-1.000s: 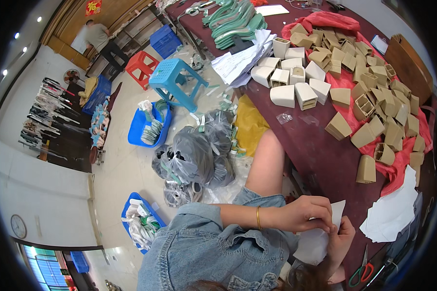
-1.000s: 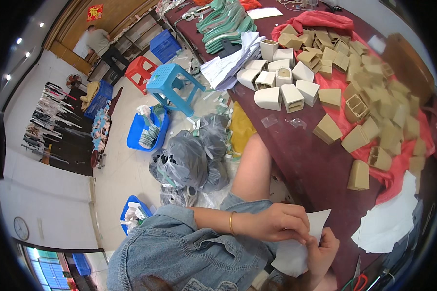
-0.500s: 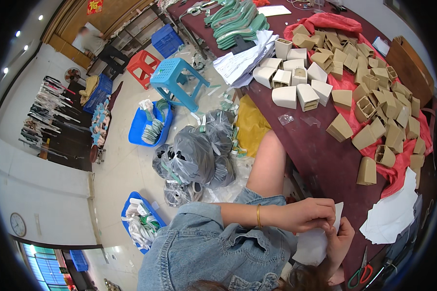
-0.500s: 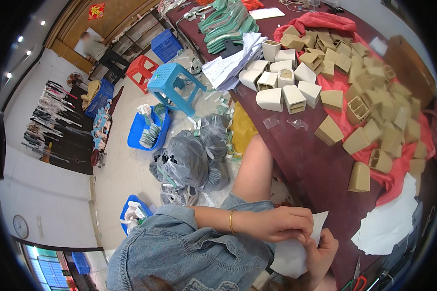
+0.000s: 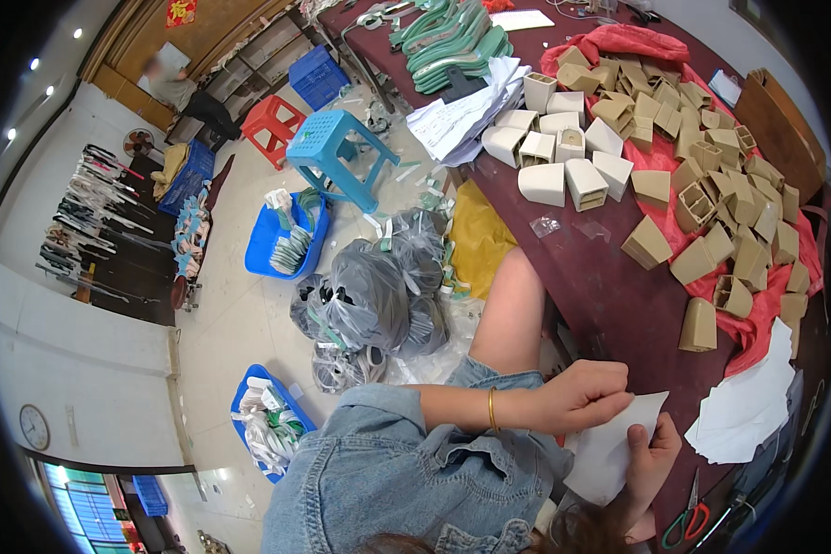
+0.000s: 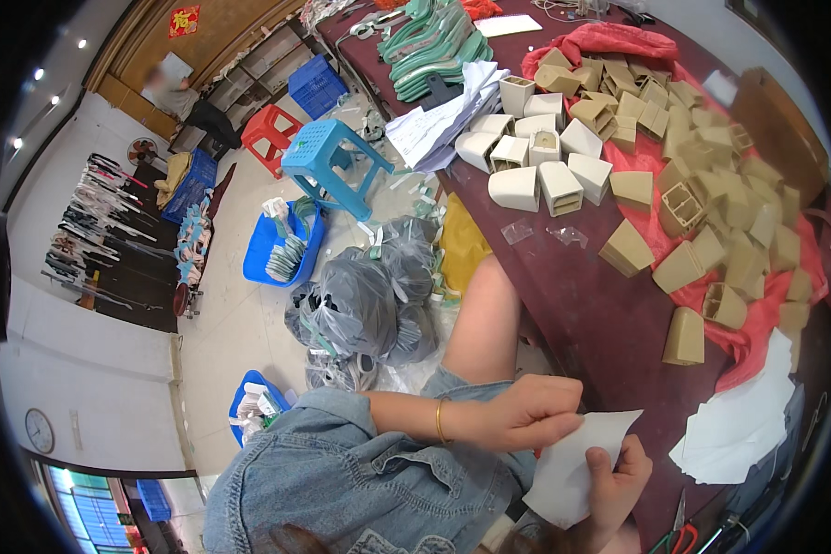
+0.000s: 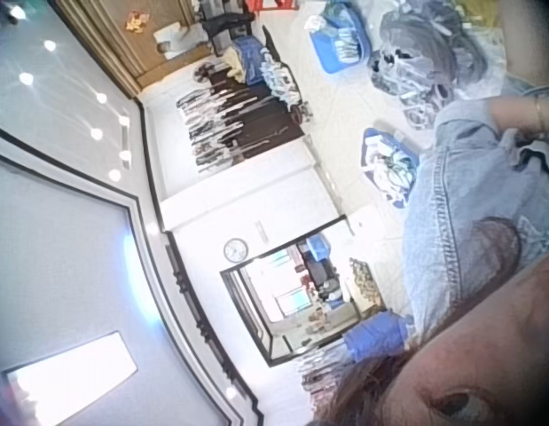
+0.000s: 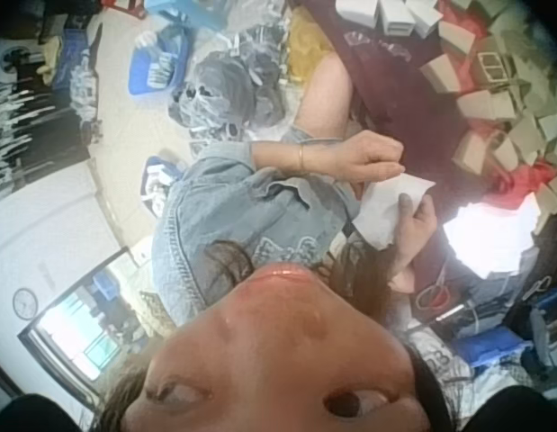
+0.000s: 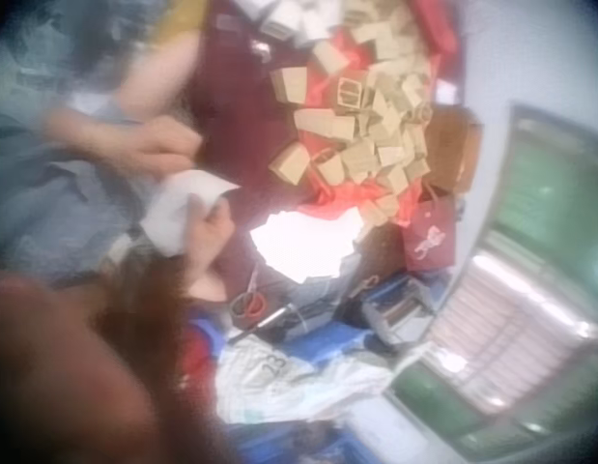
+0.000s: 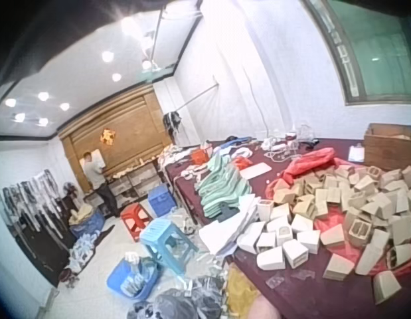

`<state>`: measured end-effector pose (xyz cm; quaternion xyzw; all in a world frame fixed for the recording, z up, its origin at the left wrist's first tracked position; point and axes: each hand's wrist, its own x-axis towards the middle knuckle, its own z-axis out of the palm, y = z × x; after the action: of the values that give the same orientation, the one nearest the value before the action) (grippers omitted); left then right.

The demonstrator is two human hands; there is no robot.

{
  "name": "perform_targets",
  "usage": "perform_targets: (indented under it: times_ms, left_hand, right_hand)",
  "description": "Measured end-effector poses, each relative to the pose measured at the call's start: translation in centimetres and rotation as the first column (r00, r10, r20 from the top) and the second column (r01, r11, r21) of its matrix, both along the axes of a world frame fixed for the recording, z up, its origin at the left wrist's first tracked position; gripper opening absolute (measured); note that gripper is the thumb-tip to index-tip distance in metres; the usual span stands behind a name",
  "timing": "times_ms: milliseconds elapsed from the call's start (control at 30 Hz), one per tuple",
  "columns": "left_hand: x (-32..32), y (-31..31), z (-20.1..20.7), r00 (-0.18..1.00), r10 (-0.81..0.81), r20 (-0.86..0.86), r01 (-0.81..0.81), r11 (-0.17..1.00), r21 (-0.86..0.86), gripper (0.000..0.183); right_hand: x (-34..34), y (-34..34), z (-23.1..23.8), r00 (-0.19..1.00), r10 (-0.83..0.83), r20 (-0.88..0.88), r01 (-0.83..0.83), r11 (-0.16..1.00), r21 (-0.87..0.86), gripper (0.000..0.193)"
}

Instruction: The worker is assembling and reinforcing shoe heel components by inserting liners and using a hammer to secure them.

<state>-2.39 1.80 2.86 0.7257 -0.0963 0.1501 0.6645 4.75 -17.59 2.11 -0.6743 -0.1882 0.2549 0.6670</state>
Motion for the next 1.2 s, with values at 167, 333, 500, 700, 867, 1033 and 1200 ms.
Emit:
perform_targets:
  times_ms: [167,333,500,700,867,1033,1200]
  left_hand:
    - [0.5,-1.5,1.0,1.000,0.007,-0.013,-0.010,0.977,-0.212,0.014]
    - [0.4,-1.2,0.4,0.998,-0.053,0.021,0.054,0.993,-0.109,0.009]
    - [0.3,-1.1,0.1,0.997,-0.064,-0.042,0.059,0.992,-0.116,0.010]
    - [0.1,-0.9,-0.2,0.972,-0.151,-0.180,0.148,0.989,-0.029,0.018]
    - [0.0,-1.5,-1.9,0.961,-0.234,-0.150,0.225,0.972,-0.072,0.018]
    - [-0.1,-1.4,-1.5,0.887,-0.362,-0.286,0.299,0.923,-0.240,0.017]
    - [0.1,-0.2,-0.6,0.889,-0.382,-0.251,0.190,0.807,-0.559,0.017]
  right_hand:
    - [0.3,-0.1,-0.7,0.998,0.028,0.061,-0.026,0.999,-0.022,0.030]
    - [0.2,0.2,-0.4,0.996,-0.008,0.094,0.012,0.999,-0.040,0.026]
    - [0.1,0.2,-0.6,0.996,-0.028,0.081,0.028,1.000,0.002,0.024]
    - [0.4,0.2,-0.2,0.999,0.012,0.044,-0.009,0.998,-0.067,0.024]
    - [0.5,0.0,-0.3,0.997,0.000,0.075,0.007,0.996,-0.087,0.025]
    - [0.6,-0.1,0.3,0.998,0.036,0.053,-0.033,0.997,-0.066,0.024]
    - [1.2,-1.4,-0.3,0.999,-0.021,-0.025,0.021,1.000,-0.017,0.023]
